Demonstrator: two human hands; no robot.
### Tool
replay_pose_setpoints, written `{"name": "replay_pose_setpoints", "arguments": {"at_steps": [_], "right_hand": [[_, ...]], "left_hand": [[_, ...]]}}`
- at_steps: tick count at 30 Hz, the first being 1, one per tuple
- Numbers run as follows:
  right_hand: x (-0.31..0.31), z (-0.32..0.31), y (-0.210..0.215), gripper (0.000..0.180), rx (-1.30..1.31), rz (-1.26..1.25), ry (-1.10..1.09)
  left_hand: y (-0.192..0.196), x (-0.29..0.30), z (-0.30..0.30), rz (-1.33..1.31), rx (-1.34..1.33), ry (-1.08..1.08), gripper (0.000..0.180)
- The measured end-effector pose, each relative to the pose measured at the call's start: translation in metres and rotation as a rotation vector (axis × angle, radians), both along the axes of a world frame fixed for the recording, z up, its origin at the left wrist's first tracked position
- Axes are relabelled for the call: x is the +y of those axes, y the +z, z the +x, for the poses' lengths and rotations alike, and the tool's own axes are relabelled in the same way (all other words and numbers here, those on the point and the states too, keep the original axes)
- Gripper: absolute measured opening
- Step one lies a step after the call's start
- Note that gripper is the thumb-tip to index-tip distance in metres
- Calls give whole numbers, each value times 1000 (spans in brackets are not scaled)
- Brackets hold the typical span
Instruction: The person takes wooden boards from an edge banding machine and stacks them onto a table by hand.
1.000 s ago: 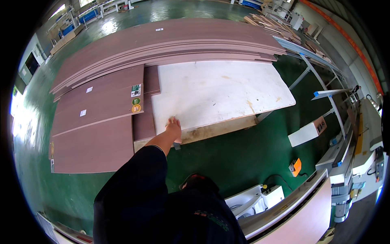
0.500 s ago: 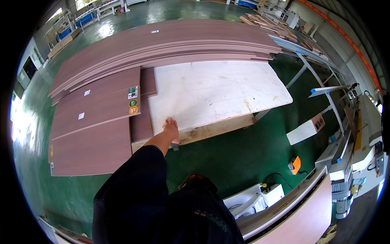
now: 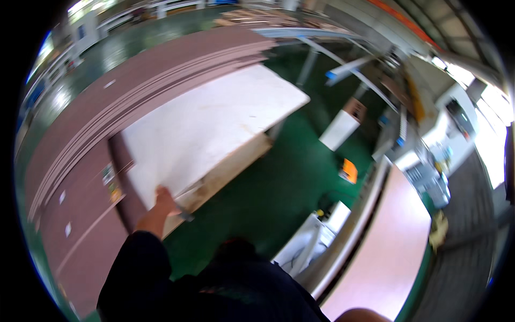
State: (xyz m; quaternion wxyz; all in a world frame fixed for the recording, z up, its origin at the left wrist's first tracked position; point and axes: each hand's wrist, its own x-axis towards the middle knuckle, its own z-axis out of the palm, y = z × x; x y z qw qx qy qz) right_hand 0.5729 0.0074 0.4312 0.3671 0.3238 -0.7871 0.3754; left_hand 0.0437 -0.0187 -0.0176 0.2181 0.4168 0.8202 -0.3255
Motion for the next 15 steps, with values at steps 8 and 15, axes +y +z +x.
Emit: {"name": "replay_pose_setpoints", "arguments": {"at_steps": [8,15], "right_hand": [[-8,11,-5,23,-161,7,-75],[-19,15,-4,20,-103,-223,-225]], "left_hand": [[22,10,7,102,-66,81,114],[18,4,7,47,-63,101,113]]}}
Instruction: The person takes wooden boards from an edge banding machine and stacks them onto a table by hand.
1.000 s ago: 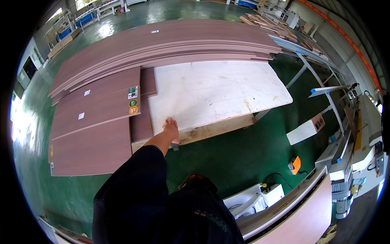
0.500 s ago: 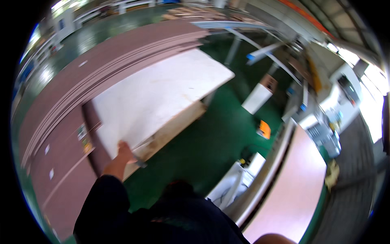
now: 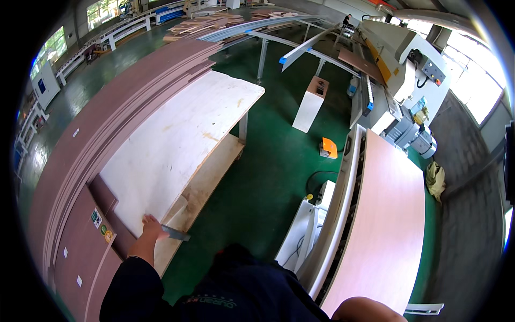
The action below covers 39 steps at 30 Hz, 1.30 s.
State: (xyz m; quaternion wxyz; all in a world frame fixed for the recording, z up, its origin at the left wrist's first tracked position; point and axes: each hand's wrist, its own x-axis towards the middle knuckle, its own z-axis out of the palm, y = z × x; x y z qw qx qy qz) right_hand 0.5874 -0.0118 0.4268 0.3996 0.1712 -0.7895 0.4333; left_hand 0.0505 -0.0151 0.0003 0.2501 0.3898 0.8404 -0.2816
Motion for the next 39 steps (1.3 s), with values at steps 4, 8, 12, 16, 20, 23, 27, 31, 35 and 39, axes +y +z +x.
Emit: {"name": "replay_pose_setpoints", "arguments": {"at_steps": [4,8,12,16,20,23,27,31,35,39], "right_hand": [[41,-10,-3,15,-131,120,337],[66,-10,-8,25,-185,99,192],[114,-8,-39,25,-235,-158,156],[128,-17,-91,24,-11,-693,-539],[175,-21,-131,19,-20,-1144,-595],[212,-27,-161,19,-14,-1208,-613],[263,-40,-204,17,37,-1432,-574],[320,-44,-253,15,71,-1628,-598],[372,-49,-297,16,144,-1723,-682],[438,-42,-340,18,306,-1752,-738]], "left_hand": [[-10,-2,-7,-16,4,-50,116],[-4,3,-5,-7,1,-49,112],[-15,10,-10,-8,22,-76,112],[-27,-6,-11,70,85,22,113],[-13,2,37,384,95,335,110],[-51,-4,32,479,263,341,110],[-57,-5,32,531,323,379,114],[-49,0,33,486,289,409,117],[2,8,63,464,425,316,94],[-99,-42,18,270,476,107,122]]}}
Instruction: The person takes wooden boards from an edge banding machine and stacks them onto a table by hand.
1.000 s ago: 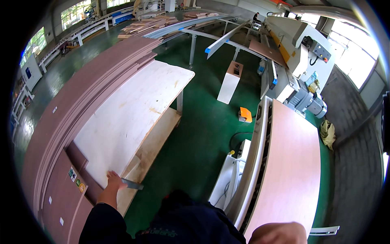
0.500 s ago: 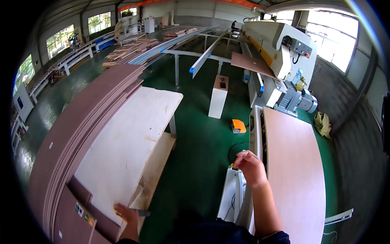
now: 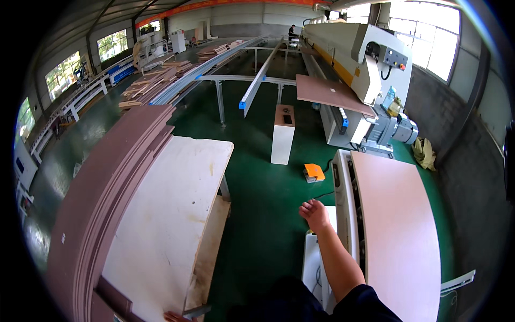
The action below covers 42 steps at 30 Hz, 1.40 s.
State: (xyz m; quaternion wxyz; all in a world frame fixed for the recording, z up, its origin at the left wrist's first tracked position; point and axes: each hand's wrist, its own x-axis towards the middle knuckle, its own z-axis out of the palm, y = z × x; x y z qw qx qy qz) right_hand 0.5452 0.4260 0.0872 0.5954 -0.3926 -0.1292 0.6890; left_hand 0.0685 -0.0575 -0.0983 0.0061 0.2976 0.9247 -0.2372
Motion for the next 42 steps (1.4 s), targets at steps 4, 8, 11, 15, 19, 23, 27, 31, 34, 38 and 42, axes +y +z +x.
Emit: {"name": "replay_pose_setpoints", "arguments": {"at_steps": [4,8,11,15,19,23,27,31,34,38,42], "right_hand": [[76,4,-16,23,-26,-57,-85],[186,23,-30,37,11,-1,-140],[271,34,-28,58,42,17,-223],[379,57,-19,90,130,96,-264],[463,86,-1,96,278,253,-342],[491,106,18,75,366,269,-366],[502,135,7,43,341,215,-425],[492,145,-18,32,210,167,-507],[460,132,-23,29,187,130,-460],[405,137,-32,39,172,116,-564],[340,122,0,45,172,105,-568]], "left_hand": [[3,-11,-19,43,-238,144,124],[18,11,-25,159,-290,374,118],[37,78,-11,236,-318,357,111],[69,206,31,336,-490,207,102],[94,317,78,378,-747,114,93],[111,385,108,383,-971,115,85],[109,423,126,359,-1197,133,76],[98,451,133,373,-1421,153,68],[90,498,129,517,-1576,175,62],[117,614,163,454,-1603,261,60],[190,730,227,643,-1815,57,51]]}}
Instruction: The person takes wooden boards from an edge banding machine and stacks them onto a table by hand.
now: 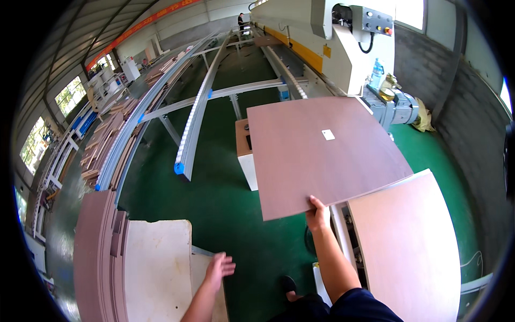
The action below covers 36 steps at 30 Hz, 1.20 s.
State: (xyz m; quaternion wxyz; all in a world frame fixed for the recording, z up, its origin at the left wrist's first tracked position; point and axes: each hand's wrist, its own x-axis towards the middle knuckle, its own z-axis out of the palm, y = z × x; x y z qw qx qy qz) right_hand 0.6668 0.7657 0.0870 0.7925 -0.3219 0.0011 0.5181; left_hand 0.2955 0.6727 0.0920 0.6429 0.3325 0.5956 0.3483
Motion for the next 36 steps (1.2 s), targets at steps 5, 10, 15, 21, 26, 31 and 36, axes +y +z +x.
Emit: {"name": "replay_pose_setpoints", "arguments": {"at_steps": [5,10,15,21,26,31,36], "right_hand": [[-57,-17,12,55,7,64,1],[-106,-23,28,57,-2,40,22],[-131,-15,13,54,0,28,39],[-159,24,26,50,128,135,73],[-172,48,5,56,103,171,234],[-195,55,17,64,-12,174,133],[-239,62,26,61,-88,190,103]], "left_hand": [[58,101,92,-22,-201,-151,88],[59,147,172,-7,-162,-225,74],[29,149,200,157,559,76,67],[35,110,222,230,620,78,67],[36,101,209,232,503,74,64],[28,70,188,401,-100,-109,45],[44,23,176,-63,-835,-202,33]]}}
